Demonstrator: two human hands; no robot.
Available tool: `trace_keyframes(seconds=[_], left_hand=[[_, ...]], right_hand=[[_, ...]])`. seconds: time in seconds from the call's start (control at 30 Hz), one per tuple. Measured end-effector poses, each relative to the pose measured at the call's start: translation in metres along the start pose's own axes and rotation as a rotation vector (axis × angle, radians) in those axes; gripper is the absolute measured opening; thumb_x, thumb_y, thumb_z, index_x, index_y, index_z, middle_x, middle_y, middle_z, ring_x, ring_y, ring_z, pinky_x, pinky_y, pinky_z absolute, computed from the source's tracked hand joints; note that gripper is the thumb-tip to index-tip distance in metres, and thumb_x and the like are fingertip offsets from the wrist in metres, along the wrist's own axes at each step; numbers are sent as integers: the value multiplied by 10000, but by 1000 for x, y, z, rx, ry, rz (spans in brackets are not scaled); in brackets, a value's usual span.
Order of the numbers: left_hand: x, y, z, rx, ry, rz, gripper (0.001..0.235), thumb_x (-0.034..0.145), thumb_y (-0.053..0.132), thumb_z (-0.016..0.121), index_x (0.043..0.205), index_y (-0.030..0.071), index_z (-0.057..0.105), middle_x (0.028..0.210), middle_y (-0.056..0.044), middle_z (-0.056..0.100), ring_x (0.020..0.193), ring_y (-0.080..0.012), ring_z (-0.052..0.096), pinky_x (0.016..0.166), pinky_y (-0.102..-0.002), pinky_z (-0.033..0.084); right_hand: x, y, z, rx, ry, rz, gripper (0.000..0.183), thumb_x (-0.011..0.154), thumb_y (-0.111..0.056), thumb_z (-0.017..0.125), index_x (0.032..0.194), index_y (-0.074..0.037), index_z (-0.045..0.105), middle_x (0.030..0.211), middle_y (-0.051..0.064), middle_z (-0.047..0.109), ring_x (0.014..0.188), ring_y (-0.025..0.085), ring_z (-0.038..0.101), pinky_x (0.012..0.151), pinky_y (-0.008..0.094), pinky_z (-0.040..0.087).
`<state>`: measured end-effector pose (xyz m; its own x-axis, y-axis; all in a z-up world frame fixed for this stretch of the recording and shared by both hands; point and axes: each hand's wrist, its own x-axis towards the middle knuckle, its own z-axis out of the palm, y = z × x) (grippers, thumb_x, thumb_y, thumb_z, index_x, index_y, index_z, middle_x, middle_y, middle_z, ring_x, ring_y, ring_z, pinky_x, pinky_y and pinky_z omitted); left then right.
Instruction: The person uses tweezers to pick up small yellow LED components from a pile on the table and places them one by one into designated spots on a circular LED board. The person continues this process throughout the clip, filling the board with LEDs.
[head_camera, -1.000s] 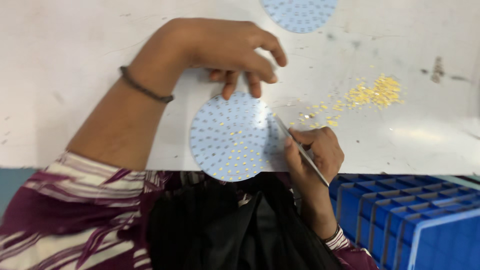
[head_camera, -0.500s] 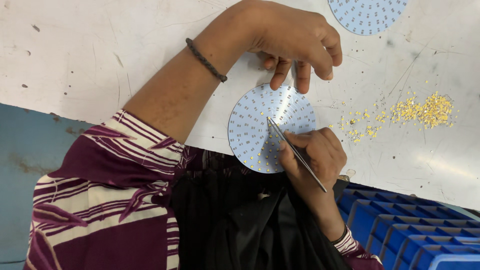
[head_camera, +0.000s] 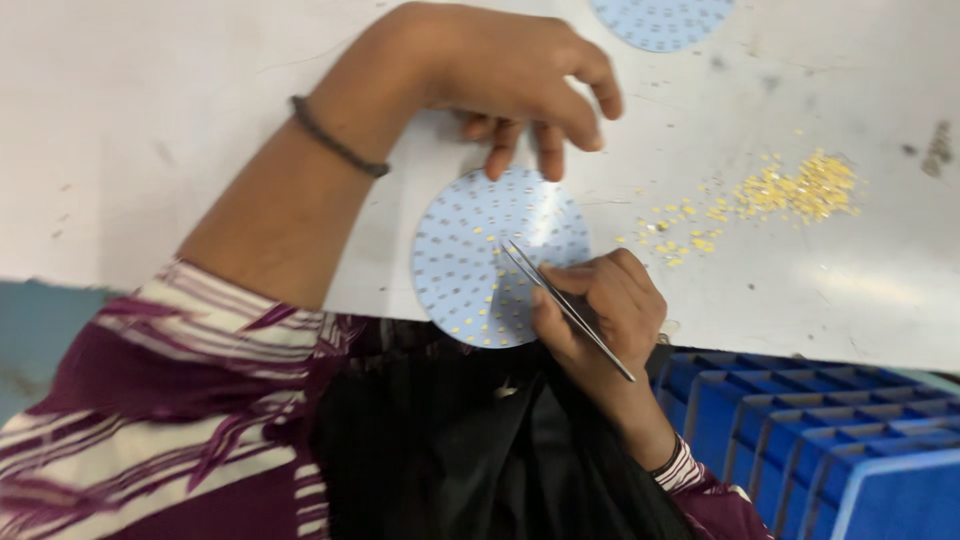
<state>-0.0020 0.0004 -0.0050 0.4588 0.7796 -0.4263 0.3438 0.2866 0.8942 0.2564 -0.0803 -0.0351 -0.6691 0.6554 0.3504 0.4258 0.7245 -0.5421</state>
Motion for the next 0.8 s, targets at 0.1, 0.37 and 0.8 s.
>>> trace_keyframes(seconds=[0.1, 0.37, 0.8], left_hand=[[1, -1, 1, 66, 27, -16, 610, 802, 324, 652, 1384, 164, 561, 942, -116, 824, 465, -180, 696, 339, -264, 420], [5, -1, 0, 61, 17, -22, 629, 796, 309, 651, 1390, 122, 563, 929, -108, 846, 465, -173, 710, 349, -255, 401], [4, 4, 1, 50, 20, -21, 609, 813, 284, 644, 1399, 139, 562, 899, -123, 831, 436, -176, 688, 331, -242, 404]], right_hand=[[-12, 18, -20, 9, 139, 80, 123, 893, -96, 791, 947, -24, 706, 851, 82, 687, 702, 194, 606, 658, 290, 461], [-32, 53, -47, -115, 179, 125, 135, 852, -82, 813, 890, -26, 696, 765, 70, 652, 675, 199, 561, 610, 286, 424], [-24, 49, -47, -129, 142, 144, 167, 858, -112, 835, 923, -18, 714, 800, 69, 696, 715, 194, 590, 675, 297, 451]])
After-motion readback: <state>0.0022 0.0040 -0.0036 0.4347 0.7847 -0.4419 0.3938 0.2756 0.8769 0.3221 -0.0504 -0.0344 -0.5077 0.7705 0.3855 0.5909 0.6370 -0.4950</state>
